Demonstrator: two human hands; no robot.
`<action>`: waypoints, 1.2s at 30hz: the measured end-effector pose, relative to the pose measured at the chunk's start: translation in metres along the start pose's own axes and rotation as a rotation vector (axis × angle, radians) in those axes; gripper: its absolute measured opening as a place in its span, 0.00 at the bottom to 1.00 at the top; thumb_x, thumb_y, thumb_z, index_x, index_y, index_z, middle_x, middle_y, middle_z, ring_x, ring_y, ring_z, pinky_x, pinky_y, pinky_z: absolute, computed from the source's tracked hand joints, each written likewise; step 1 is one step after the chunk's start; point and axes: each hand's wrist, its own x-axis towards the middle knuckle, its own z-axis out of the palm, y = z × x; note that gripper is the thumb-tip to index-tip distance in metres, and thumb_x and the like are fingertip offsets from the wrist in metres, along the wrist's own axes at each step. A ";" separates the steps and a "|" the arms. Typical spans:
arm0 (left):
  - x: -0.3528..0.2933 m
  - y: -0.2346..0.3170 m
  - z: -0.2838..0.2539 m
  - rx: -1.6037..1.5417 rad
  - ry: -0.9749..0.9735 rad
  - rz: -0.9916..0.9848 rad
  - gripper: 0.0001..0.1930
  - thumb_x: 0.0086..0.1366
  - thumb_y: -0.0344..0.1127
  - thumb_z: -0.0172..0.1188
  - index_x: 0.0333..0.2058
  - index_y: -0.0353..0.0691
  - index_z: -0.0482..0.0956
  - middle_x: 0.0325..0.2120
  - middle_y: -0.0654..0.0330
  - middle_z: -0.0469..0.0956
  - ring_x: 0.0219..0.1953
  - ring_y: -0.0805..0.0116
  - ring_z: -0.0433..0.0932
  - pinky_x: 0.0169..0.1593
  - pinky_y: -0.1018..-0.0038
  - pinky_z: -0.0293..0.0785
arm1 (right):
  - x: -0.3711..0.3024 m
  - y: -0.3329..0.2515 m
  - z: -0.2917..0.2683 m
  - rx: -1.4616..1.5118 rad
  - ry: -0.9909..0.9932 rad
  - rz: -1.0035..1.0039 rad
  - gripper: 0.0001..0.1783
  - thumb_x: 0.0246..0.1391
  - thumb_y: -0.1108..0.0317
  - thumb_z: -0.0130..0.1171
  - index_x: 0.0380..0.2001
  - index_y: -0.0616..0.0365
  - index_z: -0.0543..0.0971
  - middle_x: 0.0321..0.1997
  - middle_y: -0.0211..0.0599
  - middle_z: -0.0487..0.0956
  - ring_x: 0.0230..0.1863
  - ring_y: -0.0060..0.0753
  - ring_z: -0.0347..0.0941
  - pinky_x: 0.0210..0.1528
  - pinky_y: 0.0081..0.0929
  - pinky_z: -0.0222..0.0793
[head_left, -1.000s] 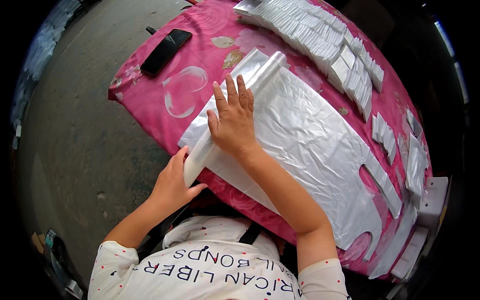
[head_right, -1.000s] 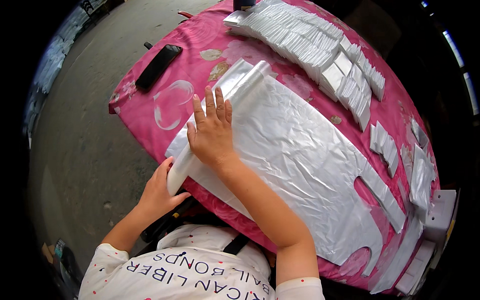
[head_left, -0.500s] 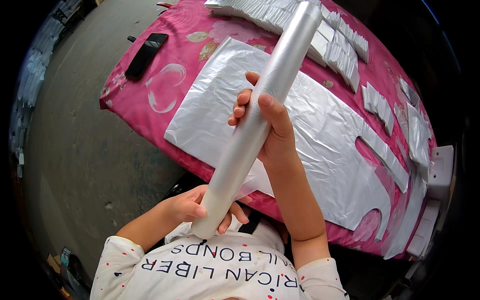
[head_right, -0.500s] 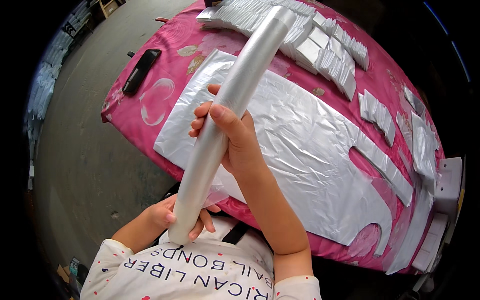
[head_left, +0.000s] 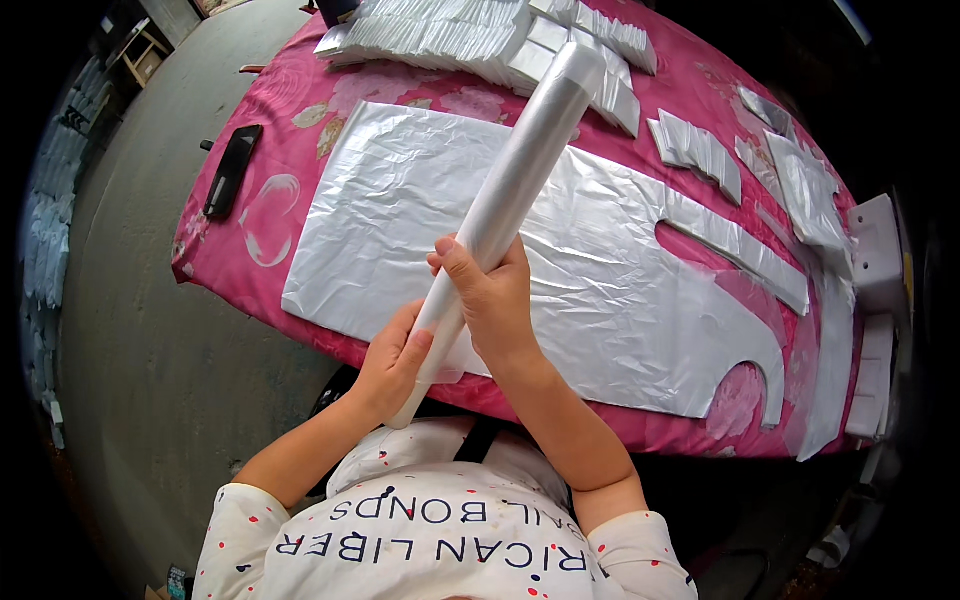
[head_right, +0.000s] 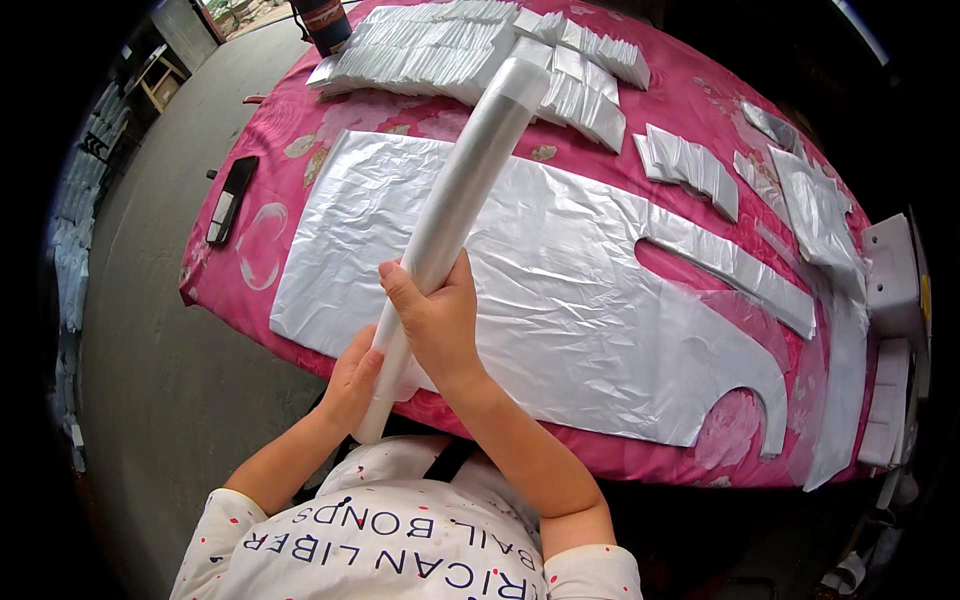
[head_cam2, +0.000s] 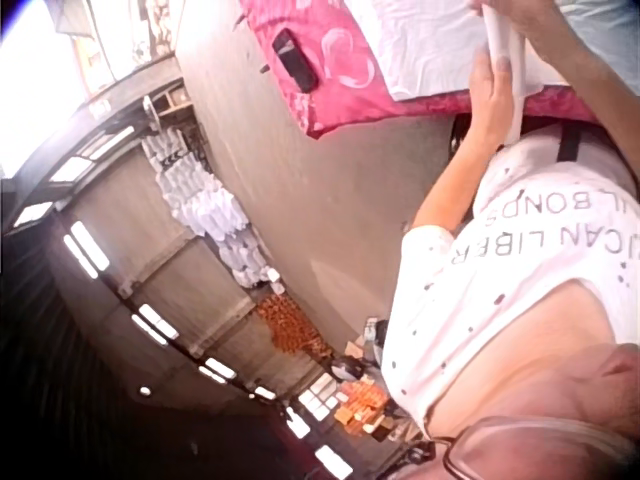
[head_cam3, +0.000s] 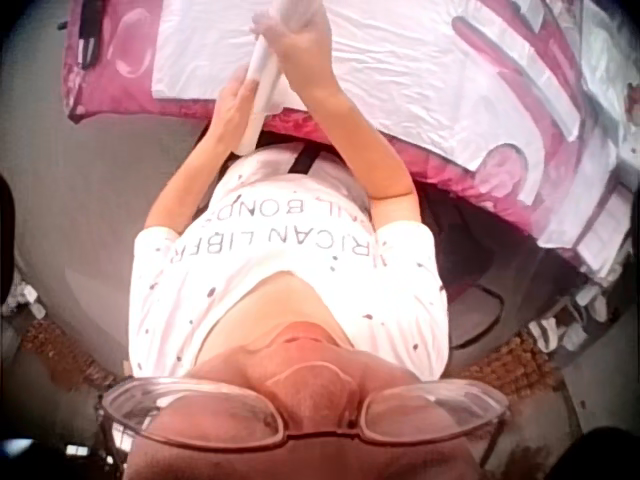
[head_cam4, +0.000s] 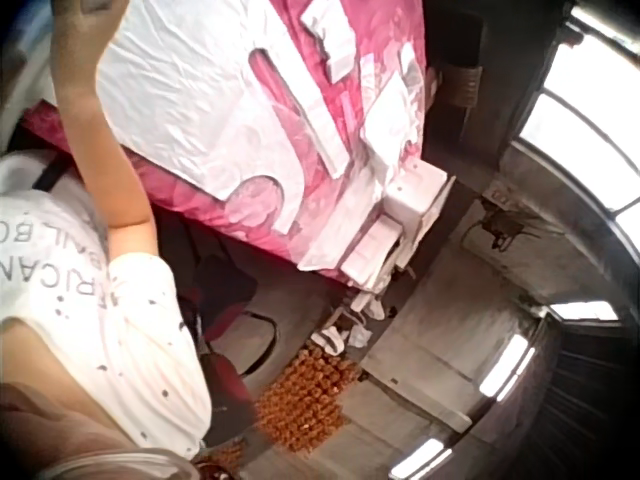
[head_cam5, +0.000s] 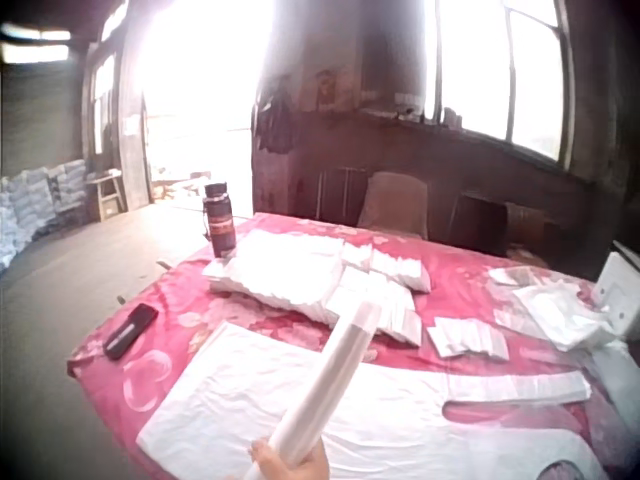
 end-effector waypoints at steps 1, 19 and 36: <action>-0.001 -0.004 0.000 0.033 0.003 -0.003 0.28 0.65 0.53 0.46 0.53 0.35 0.64 0.36 0.61 0.72 0.36 0.76 0.70 0.39 0.78 0.68 | -0.001 0.003 -0.004 -0.023 -0.002 0.010 0.30 0.47 0.63 0.64 0.48 0.65 0.62 0.34 0.39 0.73 0.33 0.29 0.74 0.37 0.28 0.72; -0.059 -0.037 -0.063 -0.555 -0.542 -0.863 0.42 0.55 0.67 0.47 0.49 0.27 0.67 0.17 0.60 0.67 0.19 0.72 0.69 0.29 0.78 0.67 | 0.045 -0.050 -0.153 -0.438 0.003 0.195 0.13 0.54 0.59 0.55 0.35 0.58 0.77 0.31 0.28 0.78 0.23 0.11 0.65 0.25 0.12 0.61; -0.055 -0.045 -0.064 -0.594 -0.565 -0.856 0.45 0.45 0.59 0.63 0.51 0.25 0.64 0.24 0.50 0.75 0.19 0.70 0.72 0.27 0.75 0.70 | 0.040 -0.044 -0.135 -0.527 -0.163 0.279 0.08 0.52 0.65 0.60 0.27 0.59 0.77 0.21 0.23 0.73 0.21 0.12 0.64 0.23 0.12 0.60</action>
